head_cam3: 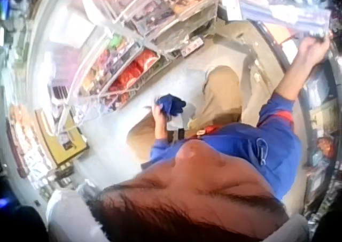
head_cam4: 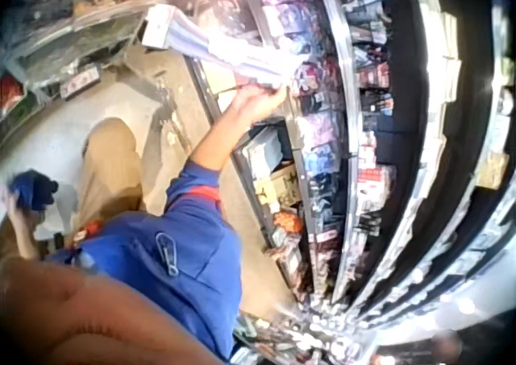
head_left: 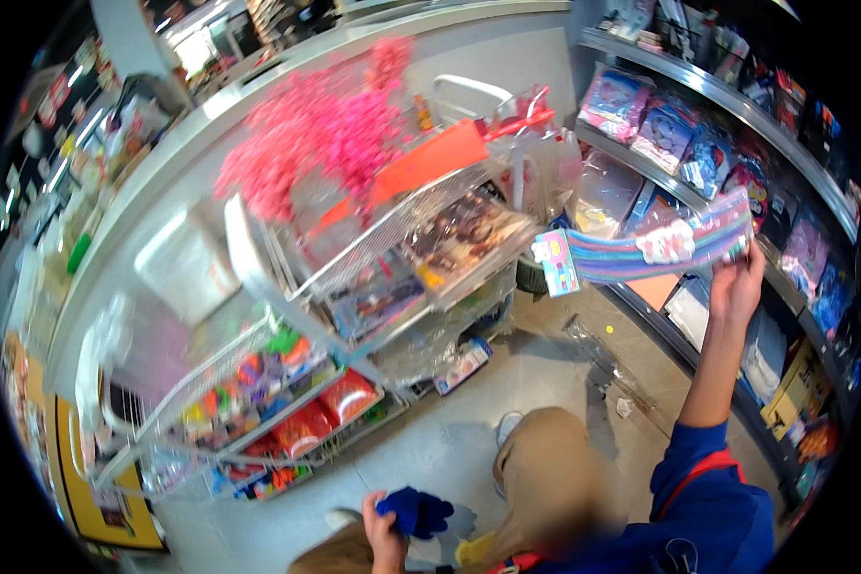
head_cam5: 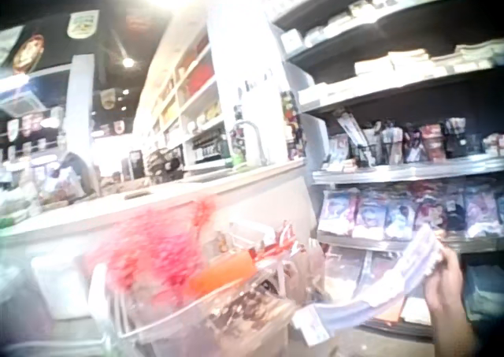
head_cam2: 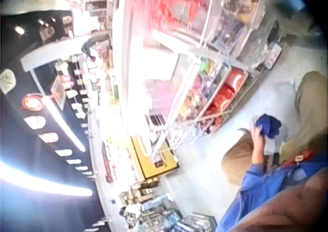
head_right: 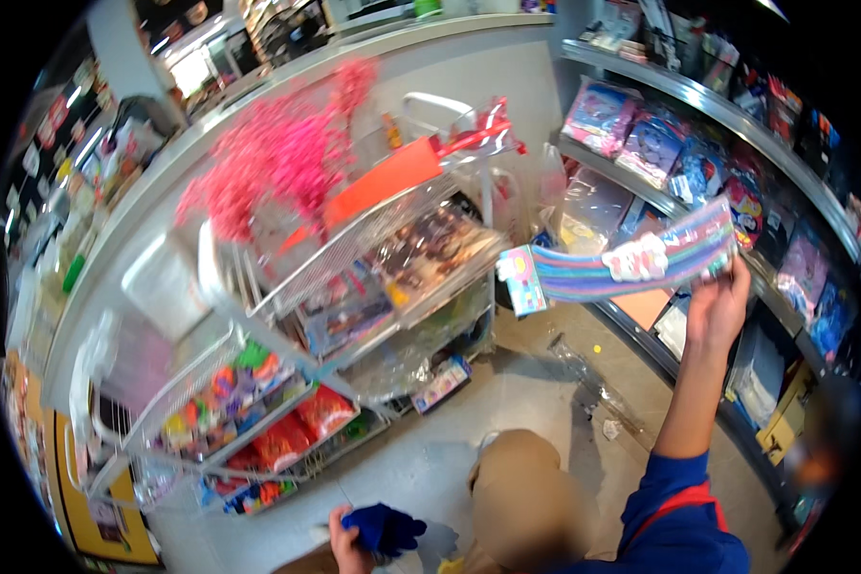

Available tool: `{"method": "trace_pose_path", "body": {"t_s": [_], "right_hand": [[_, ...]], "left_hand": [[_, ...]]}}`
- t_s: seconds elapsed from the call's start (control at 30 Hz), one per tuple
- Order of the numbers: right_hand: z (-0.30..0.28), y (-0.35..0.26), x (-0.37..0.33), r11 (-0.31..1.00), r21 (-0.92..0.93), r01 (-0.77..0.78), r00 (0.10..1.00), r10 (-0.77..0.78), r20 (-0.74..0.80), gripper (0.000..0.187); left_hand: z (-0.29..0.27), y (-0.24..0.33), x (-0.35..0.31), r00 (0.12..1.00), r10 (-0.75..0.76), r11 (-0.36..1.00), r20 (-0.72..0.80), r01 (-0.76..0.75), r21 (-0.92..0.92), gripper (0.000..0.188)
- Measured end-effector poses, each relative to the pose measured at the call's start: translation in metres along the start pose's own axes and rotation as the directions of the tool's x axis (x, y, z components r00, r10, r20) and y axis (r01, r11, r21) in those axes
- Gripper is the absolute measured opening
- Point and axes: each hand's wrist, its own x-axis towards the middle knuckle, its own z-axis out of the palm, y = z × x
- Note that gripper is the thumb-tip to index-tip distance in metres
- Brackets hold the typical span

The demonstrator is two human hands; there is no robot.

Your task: The person wipes a metal wire shelving unit with a blue cloth, cleaning the surfaces and edges. They then pick up and wipe various small items, including colorful plastic toys and packaged goods, before placing them back on the shelves.

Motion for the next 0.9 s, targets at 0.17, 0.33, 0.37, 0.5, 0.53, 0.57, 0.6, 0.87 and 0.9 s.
{"method": "trace_pose_path", "body": {"t_s": [0.17, 0.33, 0.37, 0.5, 0.53, 0.57, 0.6, 0.87, 0.9], "right_hand": [[0.031, -0.025, -0.096, 0.98, 0.068, -0.186, 0.972, 0.194, -0.131, 0.016], [0.046, 0.05, -0.236, 0.703, 0.055, -0.709, 0.682, 0.663, 0.31, 0.017], [0.056, 0.065, -0.28, 0.609, 0.026, -0.793, 0.587, 0.752, 0.299, 0.018], [0.048, 0.096, -0.392, 0.313, -0.176, -0.933, 0.219, 0.886, 0.409, 0.021], [0.056, 0.099, -0.415, 0.298, -0.25, -0.921, 0.173, 0.89, 0.423, 0.016], [0.06, 0.101, -0.438, 0.281, -0.326, -0.903, 0.123, 0.895, 0.429, 0.014], [0.059, 0.109, -0.45, 0.304, -0.457, -0.836, 0.053, 0.873, 0.484, 0.015], [0.0, 0.202, -0.505, 0.283, -0.958, -0.035, -0.591, 0.767, 0.249, 0.061], [0.006, 0.203, -0.509, 0.332, -0.942, -0.044, -0.583, 0.757, 0.294, 0.066]], "left_hand": [[0.036, -0.015, -0.007, 0.97, -0.077, 0.985, 0.23, 0.039, 0.168, 0.025], [0.059, -0.011, -0.029, 0.875, 0.175, 0.885, 0.451, -0.341, 0.318, 0.057], [0.056, -0.011, -0.033, 0.918, 0.173, 0.956, 0.356, -0.244, 0.162, 0.06], [0.032, 0.02, -0.037, 0.987, 0.151, 0.907, -0.061, -0.163, -0.388, 0.048], [0.015, 0.034, -0.041, 0.983, 0.155, 0.887, -0.098, -0.182, -0.425, 0.046], [-0.004, 0.048, -0.047, 0.976, 0.162, 0.862, -0.146, -0.212, -0.46, 0.044], [-0.016, 0.061, -0.049, 0.969, 0.168, 0.839, -0.183, -0.238, -0.489, 0.042], [-0.094, 0.103, -0.049, 0.973, 0.075, 0.917, -0.22, -0.154, -0.368, 0.037], [-0.112, 0.109, -0.044, 0.965, 0.079, 0.933, -0.252, -0.16, -0.321, 0.038]]}}
